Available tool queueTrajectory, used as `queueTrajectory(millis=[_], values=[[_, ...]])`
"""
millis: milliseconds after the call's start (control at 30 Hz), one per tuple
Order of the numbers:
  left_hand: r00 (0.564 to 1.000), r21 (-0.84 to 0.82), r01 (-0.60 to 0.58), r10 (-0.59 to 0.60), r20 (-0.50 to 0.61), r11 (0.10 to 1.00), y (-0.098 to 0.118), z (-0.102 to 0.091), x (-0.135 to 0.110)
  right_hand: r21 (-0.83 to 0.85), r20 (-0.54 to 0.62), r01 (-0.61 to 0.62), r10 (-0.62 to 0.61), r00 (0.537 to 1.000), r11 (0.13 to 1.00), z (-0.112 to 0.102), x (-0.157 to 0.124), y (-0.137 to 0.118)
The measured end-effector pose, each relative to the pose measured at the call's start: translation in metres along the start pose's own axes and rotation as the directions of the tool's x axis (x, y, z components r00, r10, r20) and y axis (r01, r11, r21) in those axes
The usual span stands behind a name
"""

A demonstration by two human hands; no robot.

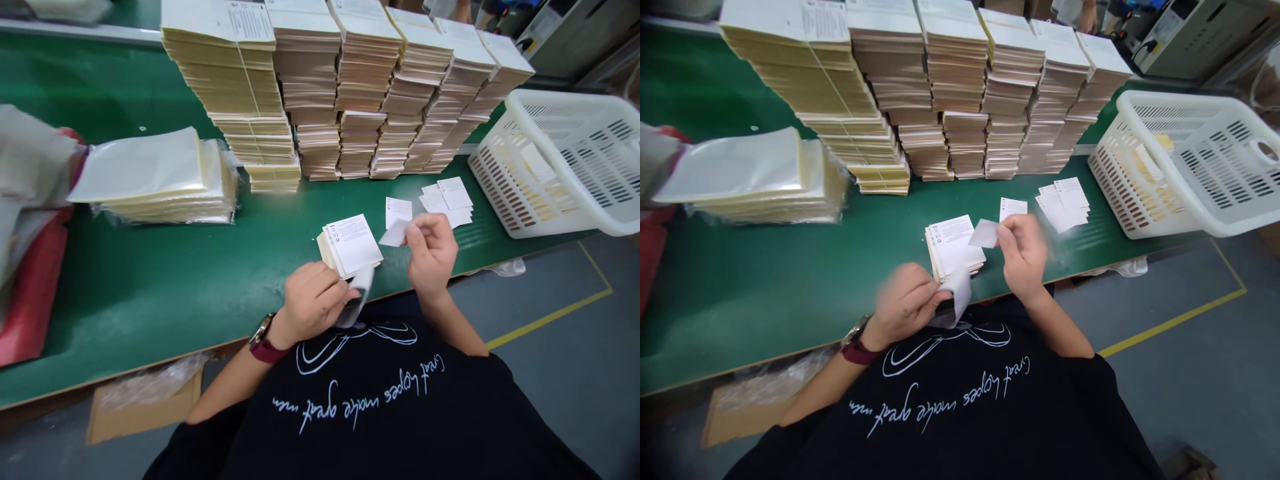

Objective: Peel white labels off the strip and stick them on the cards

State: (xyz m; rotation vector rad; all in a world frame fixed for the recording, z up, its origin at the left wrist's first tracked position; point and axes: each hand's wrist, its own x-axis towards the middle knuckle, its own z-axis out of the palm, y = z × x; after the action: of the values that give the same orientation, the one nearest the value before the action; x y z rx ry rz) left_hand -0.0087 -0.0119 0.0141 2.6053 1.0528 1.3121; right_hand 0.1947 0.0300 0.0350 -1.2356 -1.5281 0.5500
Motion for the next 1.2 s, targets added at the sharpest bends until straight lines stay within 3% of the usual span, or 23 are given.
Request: queueTrajectory(millis=[100,233,367,500,800,967,1033,1100,1133,1200], values=[[0.999,-0.023,-0.036,0.036,-0.033,0.999,-0.006,0.004,-0.003,-0.031,0.204,-0.048,0.054,0.977,0.998,0.0,0.02,0.003],[0.998,-0.043,-0.052,0.05,-0.034,0.998,-0.008,0.008,-0.006,-0.064,0.3,-0.009,0.028,0.954,0.998,0.003,0.028,-0.005],[0.999,-0.024,-0.042,0.042,0.008,0.999,-0.008,0.009,-0.009,-0.139,0.421,-0.079,0.131,0.897,0.987,0.009,0.024,-0.009],[0.999,-0.019,-0.032,0.033,0.025,0.999,-0.007,0.009,-0.009,-0.216,0.417,-0.107,0.191,0.889,0.971,0.016,0.02,-0.005],[0.997,0.007,-0.026,0.025,0.068,1.0,-0.006,0.009,-0.008,-0.37,0.406,0.103,0.061,0.912,0.923,0.019,0.015,-0.007],[0.998,0.033,-0.038,0.036,0.06,0.999,-0.006,0.011,-0.007,-0.585,0.422,0.274,-0.002,0.907,0.763,0.022,0.009,-0.011],[0.998,0.035,-0.037,0.036,0.05,0.999,-0.006,0.011,-0.006,-0.689,0.34,0.213,0.049,0.939,0.693,0.019,0.012,-0.009],[0.999,0.023,-0.023,0.021,0.048,0.999,-0.006,0.011,-0.006,-0.728,0.192,0.065,0.112,0.975,0.683,0.014,0.018,-0.002],[0.999,0.009,-0.01,0.01,0.051,1.0,-0.006,0.01,-0.006,-0.705,0.153,-0.003,0.157,0.976,0.709,0.011,0.022,0.002],[0.998,-0.024,0.014,-0.013,0.066,1.0,-0.006,0.01,-0.007,-0.584,0.239,-0.079,0.264,0.934,0.808,0.006,0.027,0.01]])
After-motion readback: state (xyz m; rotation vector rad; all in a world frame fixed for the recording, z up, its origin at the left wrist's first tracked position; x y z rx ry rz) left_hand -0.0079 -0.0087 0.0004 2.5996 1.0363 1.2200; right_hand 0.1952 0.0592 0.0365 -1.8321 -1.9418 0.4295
